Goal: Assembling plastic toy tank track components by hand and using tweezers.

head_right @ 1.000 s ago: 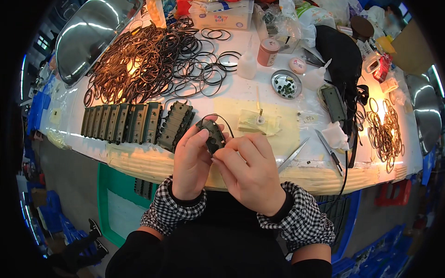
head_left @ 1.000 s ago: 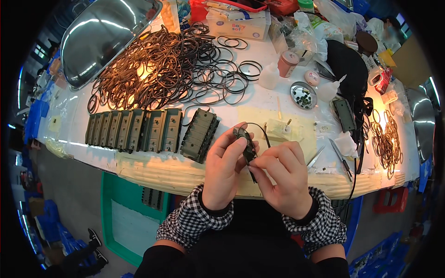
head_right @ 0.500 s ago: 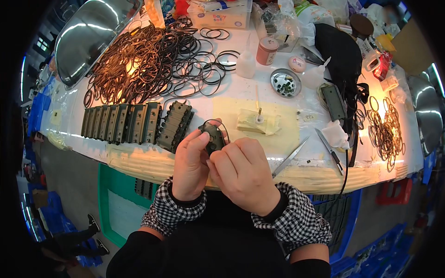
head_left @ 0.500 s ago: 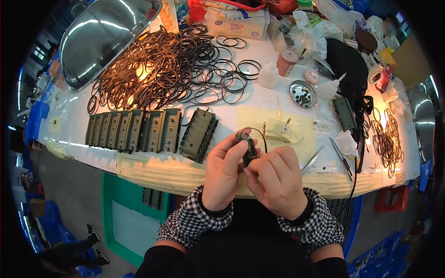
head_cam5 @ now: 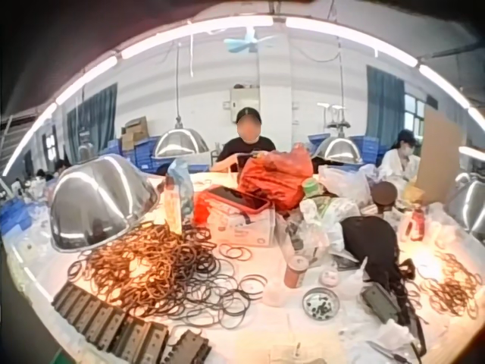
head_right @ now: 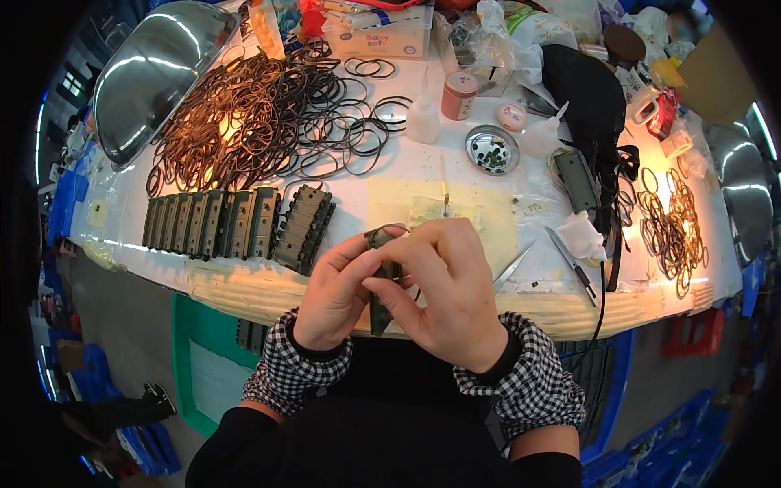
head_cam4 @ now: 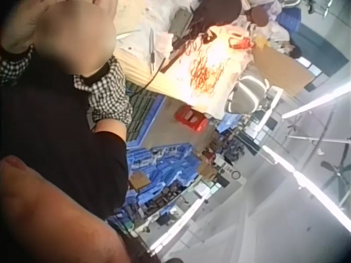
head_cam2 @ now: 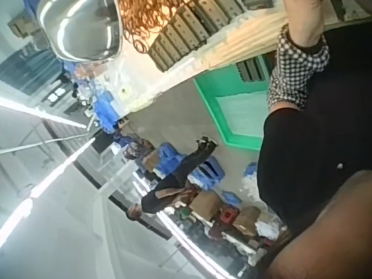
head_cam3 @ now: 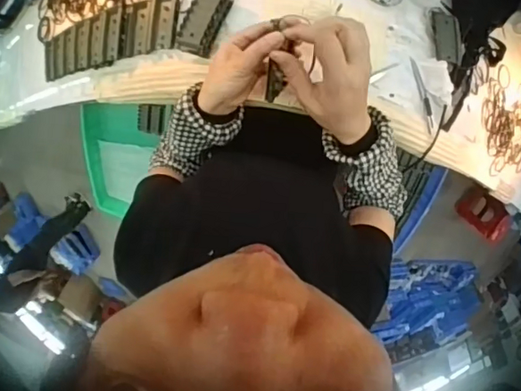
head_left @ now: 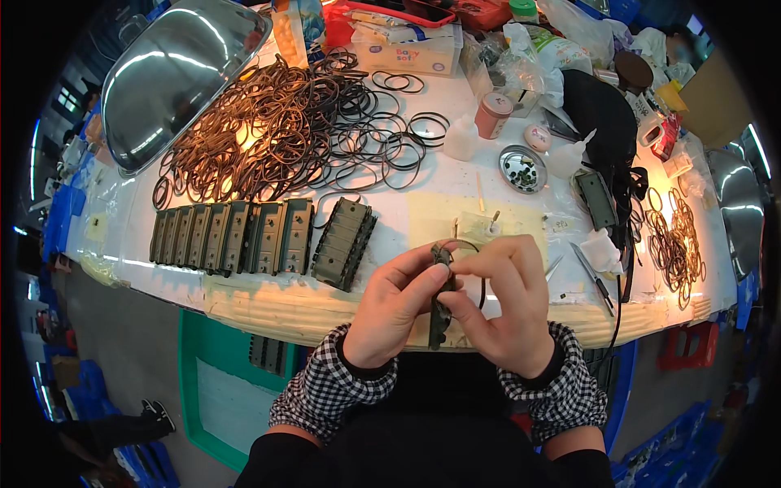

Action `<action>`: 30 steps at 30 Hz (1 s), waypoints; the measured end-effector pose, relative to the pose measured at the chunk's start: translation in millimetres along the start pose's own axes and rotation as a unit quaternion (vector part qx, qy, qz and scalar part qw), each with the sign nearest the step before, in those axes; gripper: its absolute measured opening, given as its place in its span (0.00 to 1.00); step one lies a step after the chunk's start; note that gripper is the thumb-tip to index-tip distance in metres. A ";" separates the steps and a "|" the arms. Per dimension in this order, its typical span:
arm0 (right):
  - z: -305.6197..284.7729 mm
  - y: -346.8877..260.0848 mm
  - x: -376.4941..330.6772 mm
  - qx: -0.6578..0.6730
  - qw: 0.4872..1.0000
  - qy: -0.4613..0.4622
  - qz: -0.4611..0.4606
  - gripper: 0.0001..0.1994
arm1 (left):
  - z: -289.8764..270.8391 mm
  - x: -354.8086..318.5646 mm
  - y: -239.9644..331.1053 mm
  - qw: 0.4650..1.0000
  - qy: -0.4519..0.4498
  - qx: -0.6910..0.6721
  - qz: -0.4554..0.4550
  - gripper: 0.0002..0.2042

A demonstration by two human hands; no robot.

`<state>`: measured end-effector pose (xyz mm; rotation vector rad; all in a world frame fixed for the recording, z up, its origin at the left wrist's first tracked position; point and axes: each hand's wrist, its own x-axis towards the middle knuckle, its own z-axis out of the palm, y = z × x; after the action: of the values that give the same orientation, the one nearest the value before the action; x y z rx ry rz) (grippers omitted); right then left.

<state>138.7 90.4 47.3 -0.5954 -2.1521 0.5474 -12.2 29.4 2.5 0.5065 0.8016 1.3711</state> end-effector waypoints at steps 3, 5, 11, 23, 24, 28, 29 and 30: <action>-3.4 5.6 14.2 0.022 1.000 0.009 0.008 0.12 | 6.8 -5.9 4.9 0.998 -0.055 0.020 -0.028 0.17; -8.7 3.9 15.6 0.080 0.995 -0.044 0.039 0.09 | 1.0 -6.0 5.7 0.993 -0.108 0.025 -0.036 0.17; -13.4 12.5 14.7 0.135 0.987 -0.083 0.040 0.06 | -7.0 -6.7 6.0 0.991 -0.110 0.043 -0.064 0.17; -16.9 13.2 3.0 0.038 0.994 -0.102 0.000 0.08 | -0.9 -5.7 3.4 0.991 -0.116 0.035 -0.061 0.17; -16.7 12.0 4.8 0.043 0.994 -0.099 -0.005 0.08 | -3.4 -7.0 3.0 0.991 -0.122 0.025 -0.055 0.17; -20.2 6.5 21.0 0.066 0.993 -0.101 -0.020 0.07 | -3.6 -8.8 14.3 0.992 -0.122 0.018 -0.040 0.17; -21.0 5.5 23.6 0.073 0.992 -0.105 -0.023 0.07 | -3.0 -9.7 16.5 0.992 -0.118 0.016 -0.038 0.17; -20.3 5.5 25.5 0.080 0.991 -0.104 -0.028 0.07 | -2.7 -11.7 19.4 0.992 -0.116 0.028 -0.033 0.17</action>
<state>142.1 113.2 71.0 -0.4029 -2.2849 0.7707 -27.1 20.7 17.4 0.6653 0.6627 1.2062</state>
